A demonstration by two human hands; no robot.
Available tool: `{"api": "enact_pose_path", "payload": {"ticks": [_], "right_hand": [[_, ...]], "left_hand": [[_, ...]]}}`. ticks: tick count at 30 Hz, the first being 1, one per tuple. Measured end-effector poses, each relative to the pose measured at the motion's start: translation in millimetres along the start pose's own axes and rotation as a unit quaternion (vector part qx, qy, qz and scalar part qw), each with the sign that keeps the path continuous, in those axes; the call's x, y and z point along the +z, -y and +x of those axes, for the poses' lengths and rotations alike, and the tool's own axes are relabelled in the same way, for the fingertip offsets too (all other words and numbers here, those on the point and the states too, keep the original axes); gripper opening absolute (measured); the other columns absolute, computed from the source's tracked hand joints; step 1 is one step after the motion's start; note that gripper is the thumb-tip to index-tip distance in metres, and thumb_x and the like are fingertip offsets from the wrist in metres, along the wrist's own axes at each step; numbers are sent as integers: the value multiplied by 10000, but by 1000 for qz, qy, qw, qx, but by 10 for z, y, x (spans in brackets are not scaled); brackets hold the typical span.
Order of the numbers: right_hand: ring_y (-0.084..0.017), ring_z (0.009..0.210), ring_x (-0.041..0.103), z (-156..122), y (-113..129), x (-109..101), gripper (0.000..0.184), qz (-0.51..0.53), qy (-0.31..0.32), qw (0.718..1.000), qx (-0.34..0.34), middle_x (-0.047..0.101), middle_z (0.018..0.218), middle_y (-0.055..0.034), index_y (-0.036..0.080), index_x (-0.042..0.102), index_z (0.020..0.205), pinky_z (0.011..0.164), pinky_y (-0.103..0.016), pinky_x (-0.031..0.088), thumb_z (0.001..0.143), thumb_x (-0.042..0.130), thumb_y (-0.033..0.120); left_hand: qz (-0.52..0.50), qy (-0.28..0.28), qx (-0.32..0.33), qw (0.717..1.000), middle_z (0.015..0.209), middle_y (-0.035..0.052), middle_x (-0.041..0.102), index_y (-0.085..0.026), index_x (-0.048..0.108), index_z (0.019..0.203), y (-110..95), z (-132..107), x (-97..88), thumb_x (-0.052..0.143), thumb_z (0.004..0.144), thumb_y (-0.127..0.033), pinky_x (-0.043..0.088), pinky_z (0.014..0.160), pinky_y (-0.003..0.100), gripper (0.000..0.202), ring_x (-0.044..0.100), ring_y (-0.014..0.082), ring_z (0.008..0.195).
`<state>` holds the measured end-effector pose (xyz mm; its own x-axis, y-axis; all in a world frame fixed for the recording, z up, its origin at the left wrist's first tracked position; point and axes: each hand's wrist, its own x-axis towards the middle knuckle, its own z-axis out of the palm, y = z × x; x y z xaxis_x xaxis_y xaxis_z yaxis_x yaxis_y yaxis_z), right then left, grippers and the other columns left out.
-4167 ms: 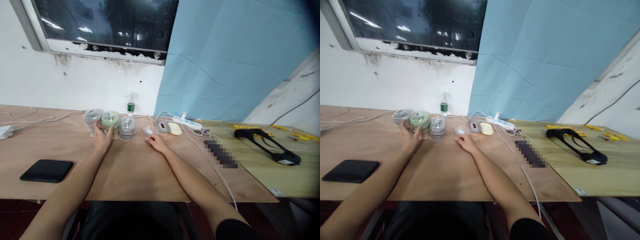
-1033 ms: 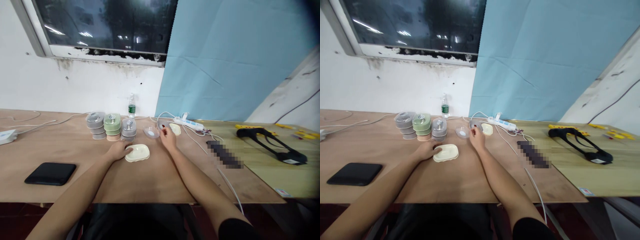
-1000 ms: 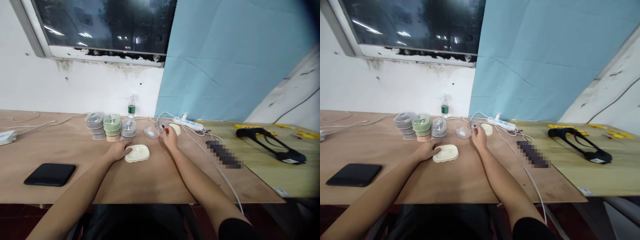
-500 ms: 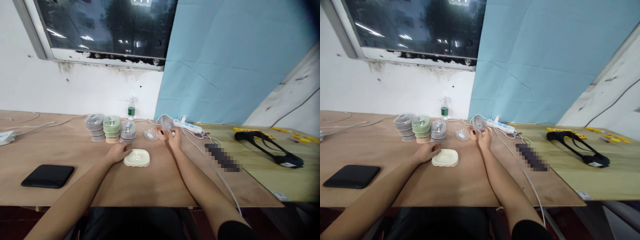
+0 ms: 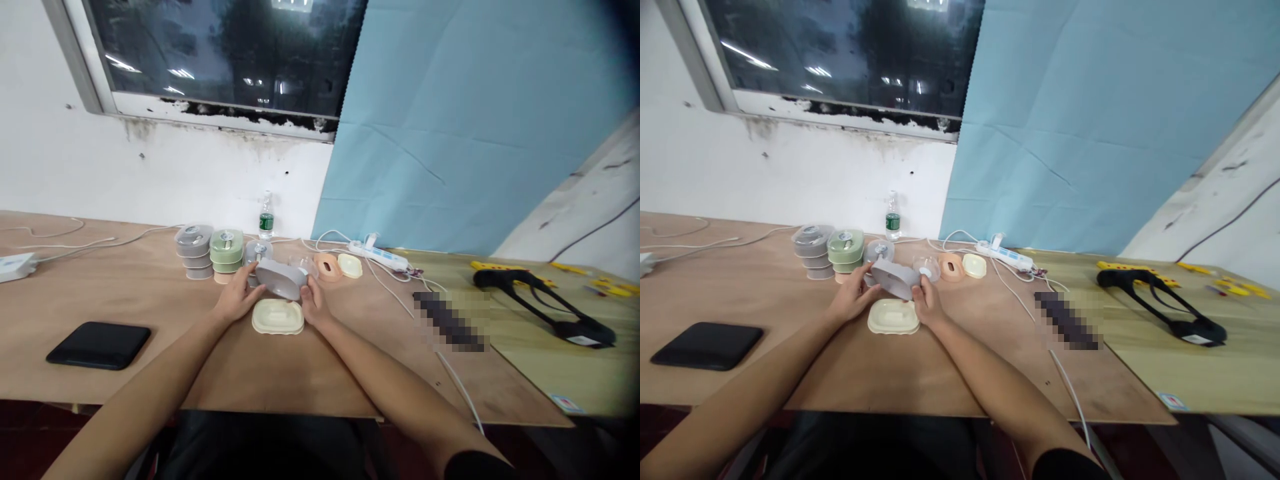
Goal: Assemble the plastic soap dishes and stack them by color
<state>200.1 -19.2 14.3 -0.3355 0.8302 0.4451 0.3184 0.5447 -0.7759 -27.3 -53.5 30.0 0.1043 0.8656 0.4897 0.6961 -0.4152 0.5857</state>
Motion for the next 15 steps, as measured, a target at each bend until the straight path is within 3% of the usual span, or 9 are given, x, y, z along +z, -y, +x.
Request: {"api": "enact_pose_path", "payload": {"ticks": [3, 6, 9, 12, 15], "right_hand": [[-242, 682, 534, 17, 4, -19, 611, 75, -48, 996, -2, 553, 700, -68, 237, 486, 942, 583, -347, 423, 805, 229, 774], [-230, 672, 511, 55, -6, -51, 632, 75, -52, 996, -2, 526, 700, -62, 240, 514, 914, 568, -333, 404, 775, 261, 802], [-194, 635, 481, 94, -27, -74, 537, 70, -45, 997, 10, 502, 679, -35, 231, 510, 851, 550, -299, 374, 803, 344, 739], [-149, 579, 424, 143, -77, -139, 459, 40, -13, 999, 14, 443, 614, 1, 213, 464, 707, 520, -263, 313, 827, 400, 651], [-106, 527, 344, 187, -167, -265, 463, -59, 84, 995, -15, 346, 538, 34, 202, 361, 557, 507, -246, 235, 827, 437, 571]], "left_hand": [[-18, 4, -4, 1000, 1108, 96, 587, -181, 360, 1356, 15, -3, -15, 502, 869, -454, 473, 711, 309, 576, 537, 132, 657], [-26, -2, -7, 1000, 988, 54, 602, -189, 397, 1312, 14, -12, -16, 516, 850, -470, 454, 647, 278, 554, 515, 117, 609], [-34, -8, -16, 999, 801, 10, 578, -177, 421, 1290, 5, -19, -25, 479, 870, -471, 433, 631, 267, 516, 511, 131, 619], [-48, 11, -27, 998, 743, 5, 577, -175, 457, 1270, 7, -16, -35, 420, 902, -469, 424, 629, 270, 473, 529, 149, 644], [-30, 80, -20, 996, 820, 35, 641, -182, 553, 1171, 17, -1, -34, 396, 908, -482, 424, 645, 280, 429, 571, 175, 709]]}}
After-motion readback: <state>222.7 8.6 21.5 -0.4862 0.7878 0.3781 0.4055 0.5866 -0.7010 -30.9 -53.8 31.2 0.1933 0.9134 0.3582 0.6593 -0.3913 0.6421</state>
